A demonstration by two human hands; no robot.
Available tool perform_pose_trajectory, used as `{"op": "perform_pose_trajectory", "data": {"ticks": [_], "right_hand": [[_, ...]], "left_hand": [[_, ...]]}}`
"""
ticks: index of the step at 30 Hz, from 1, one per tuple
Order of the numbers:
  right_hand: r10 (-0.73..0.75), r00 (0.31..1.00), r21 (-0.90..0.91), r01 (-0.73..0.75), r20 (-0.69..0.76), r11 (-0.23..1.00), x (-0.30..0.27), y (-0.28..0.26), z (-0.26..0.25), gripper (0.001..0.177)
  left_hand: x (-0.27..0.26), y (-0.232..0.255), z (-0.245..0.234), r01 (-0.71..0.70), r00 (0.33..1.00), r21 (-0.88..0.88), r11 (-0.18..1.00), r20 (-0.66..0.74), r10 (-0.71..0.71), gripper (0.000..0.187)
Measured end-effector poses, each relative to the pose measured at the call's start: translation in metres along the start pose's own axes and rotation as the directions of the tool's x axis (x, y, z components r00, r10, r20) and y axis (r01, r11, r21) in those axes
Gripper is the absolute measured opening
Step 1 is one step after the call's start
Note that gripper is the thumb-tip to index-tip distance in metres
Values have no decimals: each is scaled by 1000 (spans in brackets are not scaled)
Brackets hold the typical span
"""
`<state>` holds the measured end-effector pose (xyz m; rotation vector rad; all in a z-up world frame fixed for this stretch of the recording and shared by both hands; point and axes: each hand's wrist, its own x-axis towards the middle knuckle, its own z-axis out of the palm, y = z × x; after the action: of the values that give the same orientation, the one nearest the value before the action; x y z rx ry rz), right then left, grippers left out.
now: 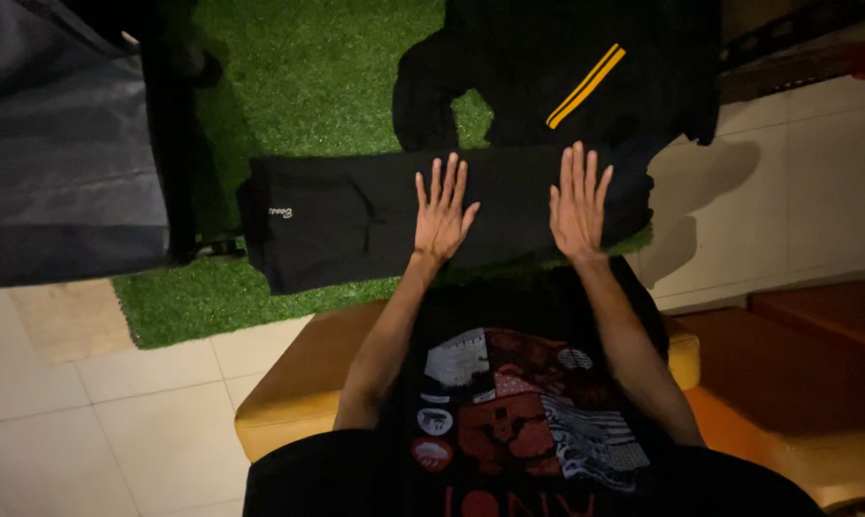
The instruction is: The person packs items into a suitcase by smoothing a white cloth, placing it inside, securing it with internal straps, and then folding a black shirt on a green surface.
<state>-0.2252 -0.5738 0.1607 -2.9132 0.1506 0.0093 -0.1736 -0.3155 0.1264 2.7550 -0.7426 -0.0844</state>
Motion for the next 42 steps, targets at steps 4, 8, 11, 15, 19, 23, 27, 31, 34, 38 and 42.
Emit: {"op": "perform_pose_trajectory", "data": {"ticks": [4,8,11,15,19,23,27,31,34,38,42], "right_hand": [[-35,998,25,34,50,999,2,12,-23,70],[-33,999,182,33,-3,983,2,7,-37,69],[111,968,477,10,-224,879,-10,8,-44,54],[427,872,558,-236,-240,795,-21,31,-32,29],[443,873,544,-274,-205,793,-24,55,-3,43],[554,829,490,-454,-74,744,-24,64,3,55],[568,823,442,-519,26,732,-14,66,-8,52],[564,790,443,-606,241,661,-9,67,-18,45],[529,802,412,-596,276,689,-8,63,-26,49],[372,864,616,-503,340,606,-10,54,-35,51],[327,894,644,-448,307,620,-11,51,-36,50]], "left_hand": [[1,-1,-1,-19,1000,-16,1000,-14,19,77],[0,1,-1,3,1000,-16,1000,19,-2,77],[-1,7,0,-8,1000,3,1000,13,8,76],[-11,37,-2,-134,990,-74,988,41,138,74],[-19,62,4,-249,965,-90,964,65,256,72],[-23,64,16,-217,974,-121,969,38,223,72],[-23,62,21,-217,975,-137,967,16,221,72],[-22,62,21,-212,974,-97,972,64,219,72],[-20,62,20,-216,972,-95,972,75,224,72],[-21,62,21,-212,971,-100,972,95,221,71],[-23,61,23,-209,973,-107,972,79,218,70]]}}
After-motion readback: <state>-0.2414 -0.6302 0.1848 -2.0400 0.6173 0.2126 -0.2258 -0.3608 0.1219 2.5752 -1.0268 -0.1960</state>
